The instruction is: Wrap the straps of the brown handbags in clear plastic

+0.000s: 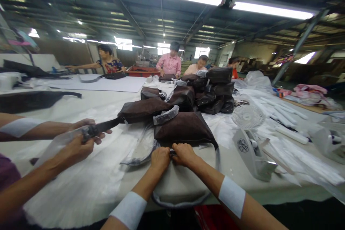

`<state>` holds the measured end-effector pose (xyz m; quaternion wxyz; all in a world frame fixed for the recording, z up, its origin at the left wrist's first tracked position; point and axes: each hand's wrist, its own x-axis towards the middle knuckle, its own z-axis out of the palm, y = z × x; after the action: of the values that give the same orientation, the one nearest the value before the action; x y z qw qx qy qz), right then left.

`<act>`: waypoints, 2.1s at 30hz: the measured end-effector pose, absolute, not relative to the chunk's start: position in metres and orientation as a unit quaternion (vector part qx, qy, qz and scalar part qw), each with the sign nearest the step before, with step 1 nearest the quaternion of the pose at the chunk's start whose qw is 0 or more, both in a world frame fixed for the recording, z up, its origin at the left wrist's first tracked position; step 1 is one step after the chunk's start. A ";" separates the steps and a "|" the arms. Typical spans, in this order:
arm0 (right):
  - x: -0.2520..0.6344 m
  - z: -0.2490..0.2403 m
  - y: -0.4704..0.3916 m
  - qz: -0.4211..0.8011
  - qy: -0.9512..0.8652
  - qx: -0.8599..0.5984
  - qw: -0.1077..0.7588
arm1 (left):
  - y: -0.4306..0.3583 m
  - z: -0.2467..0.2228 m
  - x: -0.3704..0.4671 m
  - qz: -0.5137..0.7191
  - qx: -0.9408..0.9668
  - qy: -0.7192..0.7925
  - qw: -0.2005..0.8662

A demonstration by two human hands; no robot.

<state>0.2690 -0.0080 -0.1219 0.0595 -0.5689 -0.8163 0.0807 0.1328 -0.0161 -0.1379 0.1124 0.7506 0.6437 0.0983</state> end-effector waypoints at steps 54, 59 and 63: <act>0.327 -0.122 -0.001 0.054 -0.864 -0.499 0.034 | 0.022 -0.134 0.165 0.137 0.780 0.574 0.207; 0.321 -0.128 -0.011 0.019 -0.868 -0.494 0.046 | 0.019 -0.136 0.161 0.134 0.787 0.563 0.214; 0.306 -0.133 -0.015 0.008 -0.828 -0.559 0.049 | 0.018 -0.134 0.160 0.113 0.780 0.582 0.202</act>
<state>0.3061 -0.0145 -0.1332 0.0494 -0.5587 -0.8279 0.0082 0.1598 0.0183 -0.1343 0.2017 0.7796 0.5820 0.1129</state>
